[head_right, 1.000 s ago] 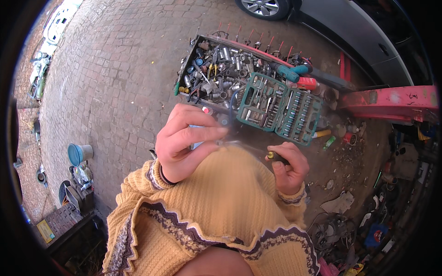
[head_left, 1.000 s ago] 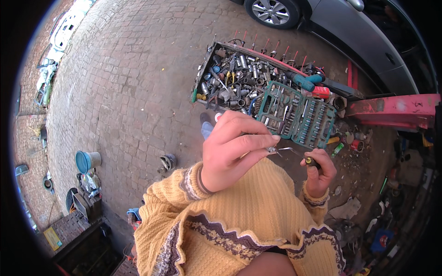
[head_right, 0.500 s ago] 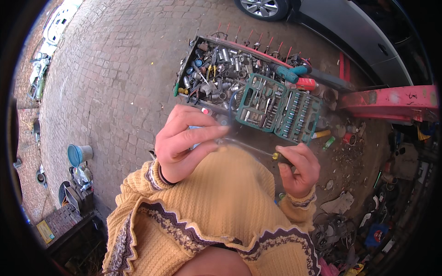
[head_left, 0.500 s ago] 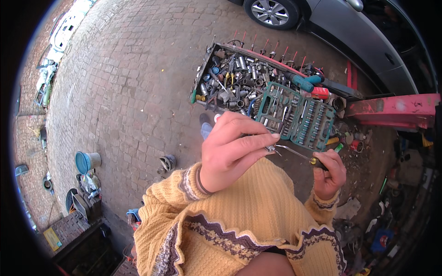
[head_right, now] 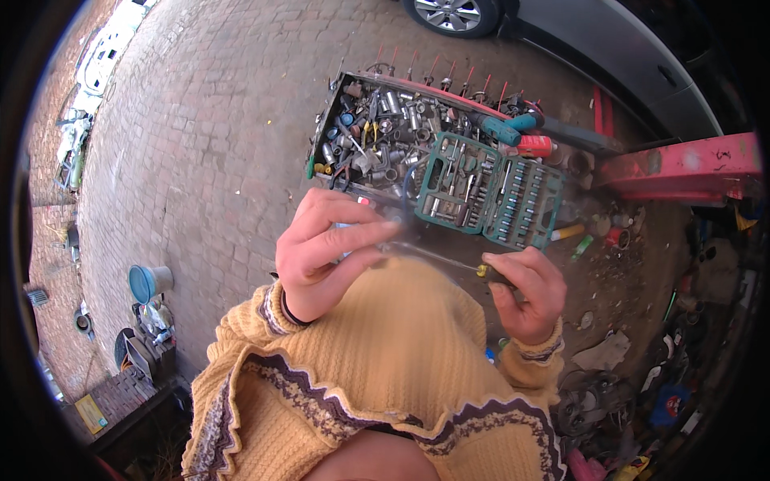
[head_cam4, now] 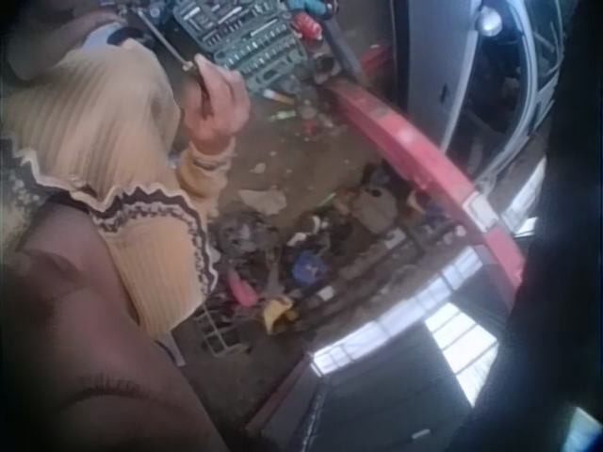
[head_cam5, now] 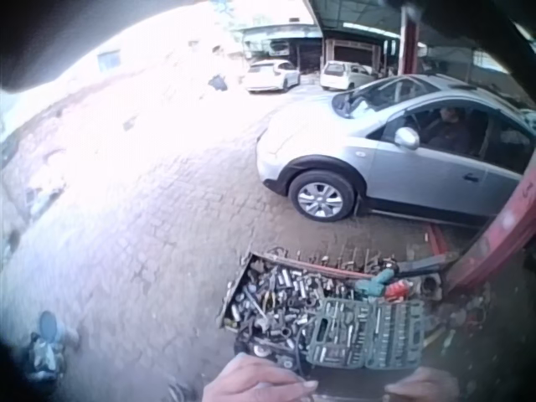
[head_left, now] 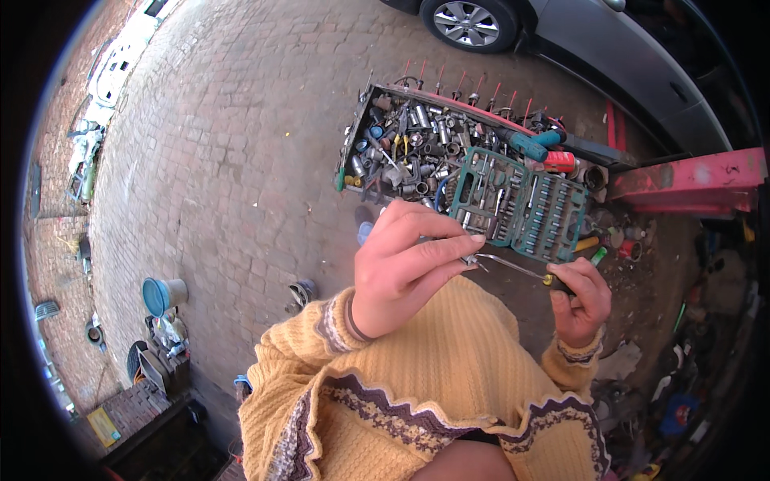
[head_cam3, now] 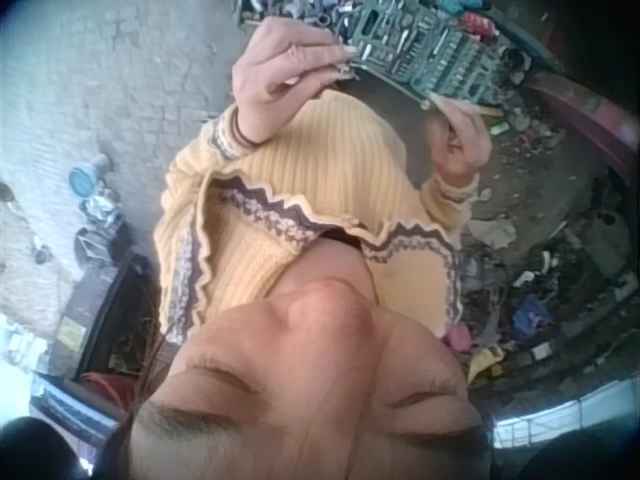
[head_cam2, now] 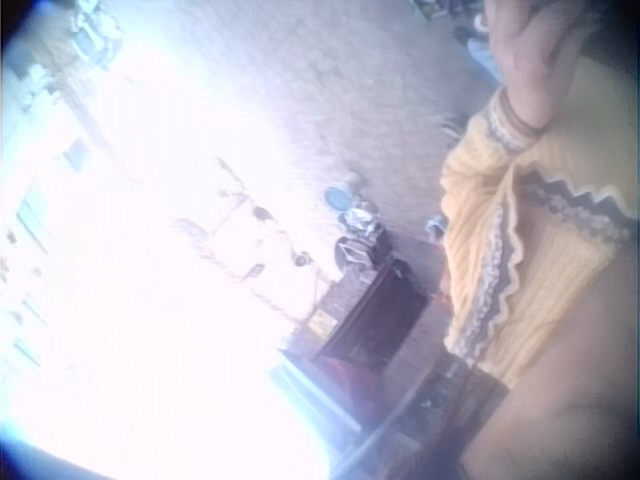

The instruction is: The person holds a small metal lock cylinder and uses a screwdriver to manipulate internal components. They repeatedly insert and remove a small pin-like piece while rotating the cylinder, then set the screwdriver down and continue handling the cylinder with both hands.

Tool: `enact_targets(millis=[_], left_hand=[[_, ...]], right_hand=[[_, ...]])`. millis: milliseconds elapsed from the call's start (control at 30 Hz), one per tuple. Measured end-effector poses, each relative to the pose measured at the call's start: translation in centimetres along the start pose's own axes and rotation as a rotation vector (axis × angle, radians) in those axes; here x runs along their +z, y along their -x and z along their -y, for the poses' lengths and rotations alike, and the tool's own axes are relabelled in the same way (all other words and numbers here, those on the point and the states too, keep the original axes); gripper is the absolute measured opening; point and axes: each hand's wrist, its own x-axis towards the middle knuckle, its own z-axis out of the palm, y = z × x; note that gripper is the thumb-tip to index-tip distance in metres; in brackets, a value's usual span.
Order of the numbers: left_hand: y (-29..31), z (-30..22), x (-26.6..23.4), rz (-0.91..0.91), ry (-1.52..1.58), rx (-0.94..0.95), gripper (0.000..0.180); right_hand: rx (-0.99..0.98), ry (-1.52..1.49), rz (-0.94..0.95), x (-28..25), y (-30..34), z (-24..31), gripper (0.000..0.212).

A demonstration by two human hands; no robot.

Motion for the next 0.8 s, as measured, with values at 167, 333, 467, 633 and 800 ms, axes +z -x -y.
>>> enact_targets(millis=[167, 333, 467, 633, 800], left_hand=[[-0.2, 0.1, 0.0, 0.022, -0.077, 0.059, 0.036], [-0.1, 0.0, 0.0, 0.066, -0.182, 0.111, 0.037], [0.1, -0.2, -0.1, 0.037, -0.106, 0.085, 0.036], [0.4, -0.2, -0.7, 0.002, -0.034, 0.046, 0.034], [0.6, -0.2, -0.8, -0.011, 0.053, 0.013, 0.033]], right_hand=[[-0.051, 0.091, 0.053, -1.0, -0.8, 0.5, 0.027], [-0.022, 0.076, 0.123, -1.7, -1.0, 0.9, 0.028], [0.182, -0.158, 0.155, -1.0, -0.5, 0.8, 0.027], [0.406, -0.494, 0.164, 0.6, 0.7, 0.5, 0.031], [0.538, -0.729, 0.158, 1.3, 1.4, 0.3, 0.034]])
